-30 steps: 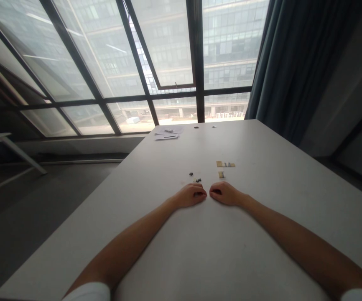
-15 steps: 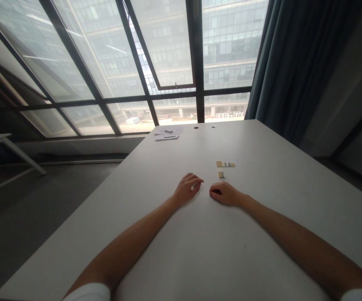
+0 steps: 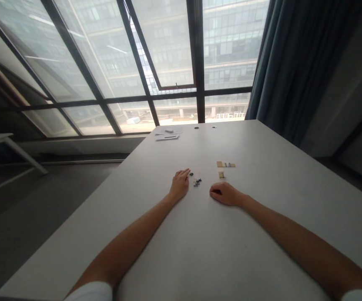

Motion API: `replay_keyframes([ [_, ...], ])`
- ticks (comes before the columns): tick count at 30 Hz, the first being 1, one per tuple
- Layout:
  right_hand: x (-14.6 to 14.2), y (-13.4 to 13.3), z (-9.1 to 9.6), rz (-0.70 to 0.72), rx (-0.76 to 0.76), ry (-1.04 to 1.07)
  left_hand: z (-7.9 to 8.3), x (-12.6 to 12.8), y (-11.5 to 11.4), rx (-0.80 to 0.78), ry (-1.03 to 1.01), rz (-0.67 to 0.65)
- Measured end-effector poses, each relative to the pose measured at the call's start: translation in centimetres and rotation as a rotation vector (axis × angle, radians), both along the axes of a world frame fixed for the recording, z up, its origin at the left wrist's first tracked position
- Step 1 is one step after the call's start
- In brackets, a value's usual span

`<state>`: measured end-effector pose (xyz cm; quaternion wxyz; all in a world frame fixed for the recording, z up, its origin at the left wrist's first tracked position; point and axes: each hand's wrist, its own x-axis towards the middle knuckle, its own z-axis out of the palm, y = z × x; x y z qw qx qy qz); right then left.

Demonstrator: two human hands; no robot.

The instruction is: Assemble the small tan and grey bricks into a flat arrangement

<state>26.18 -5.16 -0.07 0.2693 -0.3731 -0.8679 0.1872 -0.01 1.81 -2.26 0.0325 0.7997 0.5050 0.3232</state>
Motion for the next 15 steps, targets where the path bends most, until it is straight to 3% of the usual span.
replay_keyframes([
  [9, 0.04, 0.18, -0.3, 0.001, 0.005, 0.003, -0.14, -0.05, 0.14, -0.057, 0.06, -0.062],
  [15, 0.04, 0.09, -0.13, 0.0, 0.01, 0.002, 0.68, 0.09, -0.48, -0.039, 0.041, -0.02],
])
